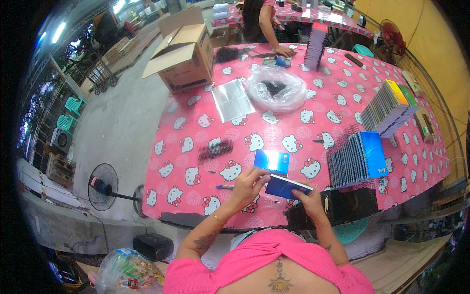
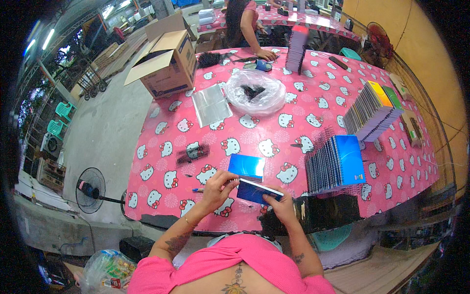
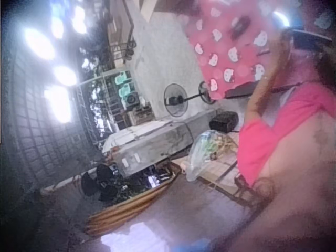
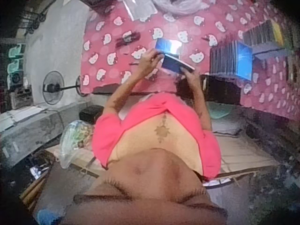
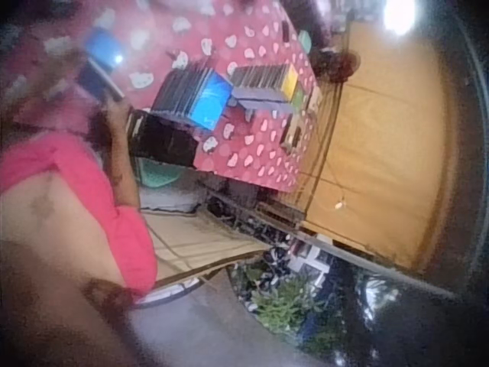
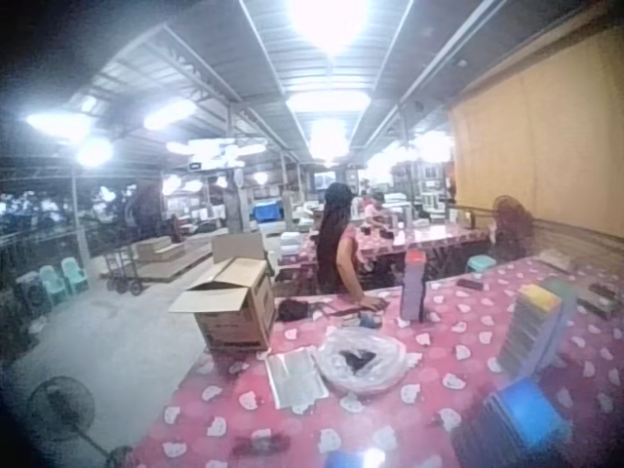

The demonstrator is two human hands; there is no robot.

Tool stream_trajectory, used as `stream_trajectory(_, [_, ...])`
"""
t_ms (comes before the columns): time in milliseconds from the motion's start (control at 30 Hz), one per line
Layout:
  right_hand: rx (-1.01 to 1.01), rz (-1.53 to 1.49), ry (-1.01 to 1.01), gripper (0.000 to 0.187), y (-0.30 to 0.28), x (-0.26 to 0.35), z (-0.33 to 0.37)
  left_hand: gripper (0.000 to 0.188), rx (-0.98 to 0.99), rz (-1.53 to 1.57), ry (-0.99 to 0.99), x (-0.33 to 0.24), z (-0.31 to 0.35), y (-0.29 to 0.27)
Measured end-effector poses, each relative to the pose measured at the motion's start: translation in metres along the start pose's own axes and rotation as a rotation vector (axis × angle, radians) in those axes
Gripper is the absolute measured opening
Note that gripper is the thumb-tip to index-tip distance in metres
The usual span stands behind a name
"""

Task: The person applies adhesive labels to the spines of small blue notebooks by hand, pressing each label firmly before stacking the notebook onto a pile.

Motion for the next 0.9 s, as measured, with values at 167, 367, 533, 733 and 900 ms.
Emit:
stream_trajectory(167, [0.031,-0.035,0.059,0.03,-0.002,0.008,-0.001,0.017,0.143,0.093,-0.093,-0.003,-0.005,-0.01])
stream_trajectory(367, [0.051,0.018,0.031,0.03,-0.009,0.006,0.001,0.02,0.29,-0.036,-0.039,-0.021,-0.013,-0.019])
stream_trajectory(533, [0.09,0.198,-0.072,0.024,-0.003,0.014,-0.004,0.023,0.295,-0.114,0.064,-0.012,-0.007,-0.018])
stream_trajectory(733, [0.09,0.086,-0.062,0.028,-0.006,0.018,-0.005,0.025,0.365,-0.222,0.115,-0.016,-0.009,-0.027])
stream_trajectory(900, [0.158,0.037,-0.085,0.027,0.002,0.034,-0.007,0.023,0.315,-0.253,0.127,-0.035,-0.008,-0.034])
Point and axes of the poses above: each hand's wrist, its own z-axis away from the middle knuckle, its own y-axis out of the palm, x = y × z, the point moved 3 cm from there along -z, towards the middle knuckle, and after that the axes turned 12 degrees about -y, right-handed, at the moved point
